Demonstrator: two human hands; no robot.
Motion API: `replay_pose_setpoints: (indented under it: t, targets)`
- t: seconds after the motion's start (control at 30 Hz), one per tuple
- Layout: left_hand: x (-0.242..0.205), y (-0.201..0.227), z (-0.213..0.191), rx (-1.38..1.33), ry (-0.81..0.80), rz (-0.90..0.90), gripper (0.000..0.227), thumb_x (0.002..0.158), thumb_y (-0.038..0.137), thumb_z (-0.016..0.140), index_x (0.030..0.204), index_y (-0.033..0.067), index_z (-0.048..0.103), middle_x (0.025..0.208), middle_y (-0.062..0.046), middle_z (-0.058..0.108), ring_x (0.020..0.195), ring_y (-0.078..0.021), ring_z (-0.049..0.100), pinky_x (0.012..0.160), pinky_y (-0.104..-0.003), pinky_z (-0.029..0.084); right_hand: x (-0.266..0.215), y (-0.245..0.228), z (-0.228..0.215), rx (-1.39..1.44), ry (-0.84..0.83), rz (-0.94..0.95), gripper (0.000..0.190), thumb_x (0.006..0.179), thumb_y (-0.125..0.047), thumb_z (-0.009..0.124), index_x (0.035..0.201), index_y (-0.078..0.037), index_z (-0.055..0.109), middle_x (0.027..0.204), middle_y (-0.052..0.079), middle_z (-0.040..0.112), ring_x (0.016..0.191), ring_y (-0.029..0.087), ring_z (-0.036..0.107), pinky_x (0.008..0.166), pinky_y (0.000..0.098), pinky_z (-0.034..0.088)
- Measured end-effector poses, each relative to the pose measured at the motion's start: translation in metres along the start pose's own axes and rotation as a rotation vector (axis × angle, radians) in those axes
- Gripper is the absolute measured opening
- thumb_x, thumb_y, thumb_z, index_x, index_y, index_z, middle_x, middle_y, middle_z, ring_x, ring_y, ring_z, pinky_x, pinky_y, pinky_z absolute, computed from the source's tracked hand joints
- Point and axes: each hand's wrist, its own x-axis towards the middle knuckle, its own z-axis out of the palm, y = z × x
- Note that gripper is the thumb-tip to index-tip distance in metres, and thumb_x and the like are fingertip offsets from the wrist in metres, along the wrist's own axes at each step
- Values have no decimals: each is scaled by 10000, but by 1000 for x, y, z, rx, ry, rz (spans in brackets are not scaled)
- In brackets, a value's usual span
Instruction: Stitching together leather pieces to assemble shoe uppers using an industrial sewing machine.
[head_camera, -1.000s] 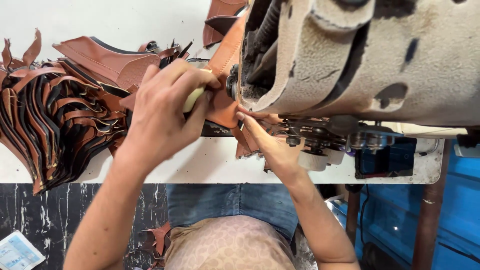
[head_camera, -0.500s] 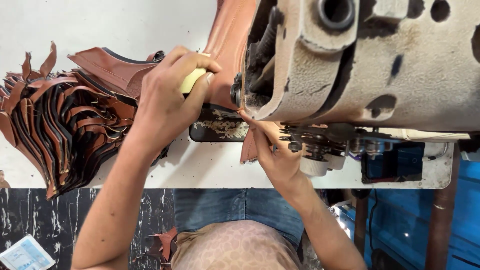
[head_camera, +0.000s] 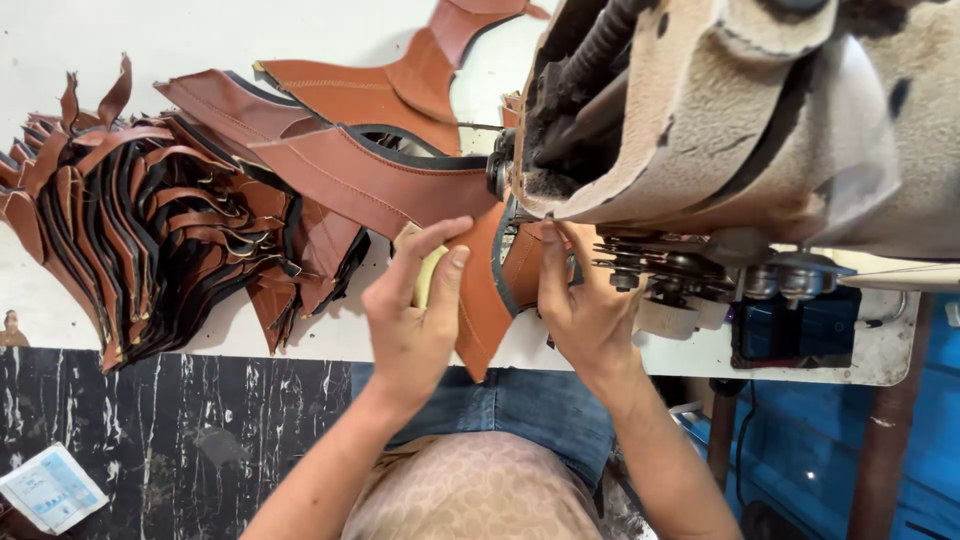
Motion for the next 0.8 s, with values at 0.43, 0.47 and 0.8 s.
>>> replay_pose_setpoints:
  t: [0.43, 0.47, 0.8]
  targets:
    - [-21, 6, 33, -20, 36, -7, 382, 1071, 23, 577, 1436, 61, 472, 1183, -134, 630, 1028, -179, 634, 912, -301, 533, 5, -5, 17, 1964, 12, 771, 222, 1001, 18, 690, 1221, 29, 720, 1146, 85, 750, 1031, 102, 712, 915, 228, 585]
    - [-21, 13, 35, 31, 18, 75, 535, 1028, -2, 574, 1513, 44, 352, 1313, -216, 614, 1130, -250, 657, 932, -343, 544, 4, -4, 18, 1986, 3, 788, 218, 1000, 20, 685, 1215, 33, 716, 1153, 91, 753, 1040, 109, 719, 917, 233, 589]
    - [-40, -6, 46, -357, -49, -189, 690, 1066, -43, 531, 1630, 58, 146, 1105, -131, 669, 715, -93, 659, 600, -216, 573, -19, -3, 53, 2088, 96, 663, 211, 1028, 11, 632, 1231, 41, 685, 1246, 127, 721, 1123, 164, 716, 1016, 290, 590]
